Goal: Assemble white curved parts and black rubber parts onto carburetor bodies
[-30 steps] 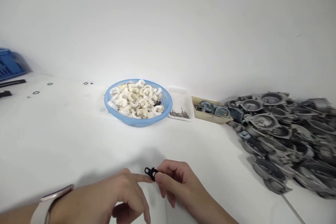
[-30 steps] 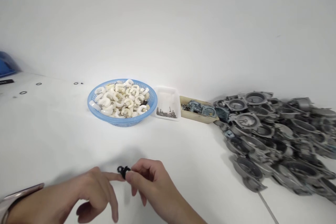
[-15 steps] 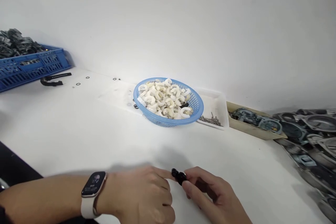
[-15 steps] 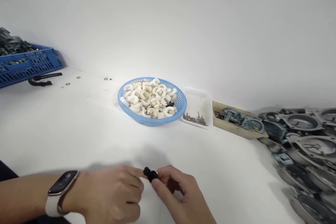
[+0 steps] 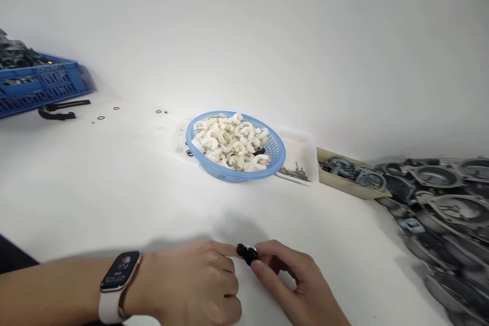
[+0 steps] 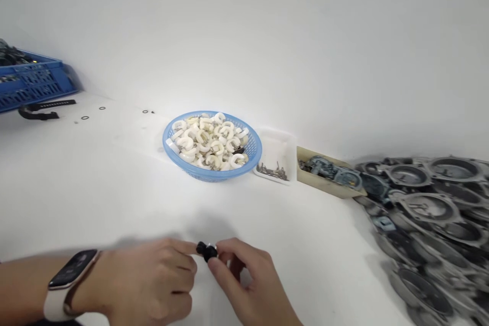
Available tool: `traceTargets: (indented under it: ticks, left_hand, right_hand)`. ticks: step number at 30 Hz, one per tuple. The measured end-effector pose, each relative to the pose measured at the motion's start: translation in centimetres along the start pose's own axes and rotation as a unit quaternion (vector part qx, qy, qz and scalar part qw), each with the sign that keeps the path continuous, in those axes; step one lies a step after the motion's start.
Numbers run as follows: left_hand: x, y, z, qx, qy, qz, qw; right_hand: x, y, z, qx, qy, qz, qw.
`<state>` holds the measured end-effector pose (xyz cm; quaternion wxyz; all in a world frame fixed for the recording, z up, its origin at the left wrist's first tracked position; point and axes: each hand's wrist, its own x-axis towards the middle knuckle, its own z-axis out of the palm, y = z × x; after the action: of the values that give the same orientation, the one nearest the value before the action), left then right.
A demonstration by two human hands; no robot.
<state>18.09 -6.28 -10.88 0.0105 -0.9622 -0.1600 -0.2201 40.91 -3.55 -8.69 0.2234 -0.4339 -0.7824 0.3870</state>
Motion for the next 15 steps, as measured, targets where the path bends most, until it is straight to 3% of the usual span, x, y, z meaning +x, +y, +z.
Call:
traceTargets:
  ticks: [6,15]
  left_hand:
    - [0.3,0.7,-0.6,0.007,-0.011,-0.022,1.000]
    - [0.5,1.1,-0.7,0.002,0.018,-0.018,1.000]
  right_hand:
    - [-0.4,-1.4,-0.3,0.033,-0.012,0.028,0.999]
    - [-0.6,-1.1,-0.3,0.084,-0.042,0.078,0.992]
